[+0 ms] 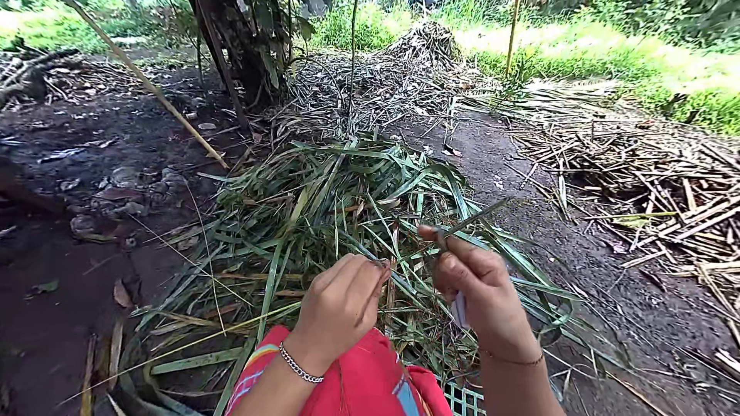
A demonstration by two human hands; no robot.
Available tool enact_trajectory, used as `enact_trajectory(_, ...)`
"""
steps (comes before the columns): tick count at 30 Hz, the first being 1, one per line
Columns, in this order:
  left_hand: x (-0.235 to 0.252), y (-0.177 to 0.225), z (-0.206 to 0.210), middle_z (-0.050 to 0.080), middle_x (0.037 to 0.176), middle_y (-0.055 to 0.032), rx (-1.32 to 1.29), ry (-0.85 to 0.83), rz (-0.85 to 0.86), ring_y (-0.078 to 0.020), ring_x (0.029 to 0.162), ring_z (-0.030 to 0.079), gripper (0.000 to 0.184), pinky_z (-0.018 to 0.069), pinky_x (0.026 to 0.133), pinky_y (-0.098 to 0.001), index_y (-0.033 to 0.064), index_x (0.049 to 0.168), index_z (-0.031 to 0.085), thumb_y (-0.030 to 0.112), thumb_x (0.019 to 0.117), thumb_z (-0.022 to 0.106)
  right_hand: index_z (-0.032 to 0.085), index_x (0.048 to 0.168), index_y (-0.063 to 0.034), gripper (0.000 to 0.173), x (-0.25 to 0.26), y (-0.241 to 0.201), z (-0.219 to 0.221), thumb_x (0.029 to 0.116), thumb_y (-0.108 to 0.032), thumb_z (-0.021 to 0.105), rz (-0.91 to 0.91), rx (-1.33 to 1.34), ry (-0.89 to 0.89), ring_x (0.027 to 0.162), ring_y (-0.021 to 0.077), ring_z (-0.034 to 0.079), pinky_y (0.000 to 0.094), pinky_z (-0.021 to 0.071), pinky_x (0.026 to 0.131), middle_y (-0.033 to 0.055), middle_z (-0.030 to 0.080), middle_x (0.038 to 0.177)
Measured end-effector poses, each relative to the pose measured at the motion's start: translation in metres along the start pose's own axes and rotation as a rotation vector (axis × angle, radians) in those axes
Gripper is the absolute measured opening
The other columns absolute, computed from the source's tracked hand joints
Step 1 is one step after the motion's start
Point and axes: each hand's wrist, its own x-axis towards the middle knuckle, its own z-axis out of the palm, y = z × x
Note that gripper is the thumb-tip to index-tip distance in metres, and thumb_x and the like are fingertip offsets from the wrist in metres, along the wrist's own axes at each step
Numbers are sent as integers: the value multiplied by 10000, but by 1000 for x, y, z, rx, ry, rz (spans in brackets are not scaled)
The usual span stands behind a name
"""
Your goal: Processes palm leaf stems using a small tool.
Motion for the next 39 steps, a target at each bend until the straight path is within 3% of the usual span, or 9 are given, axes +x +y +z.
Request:
enact_trajectory(5, 3, -3, 10, 687, 788, -96, 43, -81, 48, -200, 746, 686, 213, 566, 698, -259, 25, 905, 701, 120, 1004, 539, 643, 1321, -90, 381, 15, -1, -43, 997, -129, 446, 64, -37, 266, 490, -23, 488, 146, 451, 503, -134, 528, 583)
enact_trajectory(10, -3, -30, -1, 662, 755, -105, 140, -86, -110, -220, 680, 667, 259, 565, 620, -336, 14, 875, 698, 157, 1007, 527, 577, 1223, -162, 396, 19, 21, -129, 1135, -259, 203, 41, 182, 808, 427, -12, 450, 158, 443, 460, -139, 448, 534)
enact_trajectory(12, 3, -32, 1, 668, 759, -107, 144, -81, -127, -224, 700, 677, 260, 572, 640, -338, 15, 871, 707, 170, 1001, 544, 533, 1247, -193, 383, 8, 28, -119, 1127, -281, 180, 130, 244, 702, 446, -28, 473, 156, 455, 484, -161, 481, 538)
enact_trajectory(16, 8, -22, 24, 680, 768, -100, 76, -108, -95, -216, 717, 686, 238, 575, 667, -315, 16, 890, 717, 172, 995, 570, 485, 1451, -58, 511, -15, 27, -32, 1025, -339, 511, 218, 252, 99, 495, -49, 456, 150, 424, 507, -180, 498, 592)
enact_trajectory(18, 4, -19, 25, 692, 784, -101, 48, -110, -87, -197, 737, 685, 246, 570, 700, -283, 19, 881, 716, 179, 1004, 575, 439, 1470, 2, 498, -13, 21, -1, 1030, -232, 450, 258, 244, -32, 519, -45, 455, 145, 428, 518, -166, 485, 625)
enact_trajectory(26, -1, -15, 18, 694, 786, -102, -36, -79, -21, -164, 768, 679, 259, 548, 745, -221, 19, 867, 692, 175, 1028, 563, 637, 1327, -69, 348, -5, 33, -6, 1028, -194, 511, 90, 217, 74, 544, -55, 488, 138, 445, 548, -155, 545, 634)
enact_trajectory(29, -2, -19, 15, 687, 774, -95, -52, -102, -60, -151, 723, 667, 262, 550, 699, -233, 13, 880, 702, 175, 1026, 556, 662, 1300, -133, 335, -5, 45, -48, 1057, -248, 464, 20, 147, 331, 514, -46, 483, 155, 448, 534, -159, 538, 591)
enact_trajectory(33, -4, -36, -5, 653, 738, -84, 4, -60, -197, -87, 641, 588, 279, 487, 620, -186, -1, 864, 703, 198, 1009, 572, 532, 1225, -155, 401, -2, 52, -117, 1138, -280, 161, 81, 340, 867, 414, -4, 446, 165, 447, 459, -133, 432, 516)
enact_trajectory(39, -3, -24, 13, 671, 746, -55, -123, -154, -219, -31, 650, 593, 252, 481, 639, -133, 20, 885, 722, 194, 996, 577, 426, 1493, -61, 596, -21, 43, -12, 1014, -385, 566, 170, 357, 38, 529, -57, 480, 150, 442, 541, -187, 522, 622)
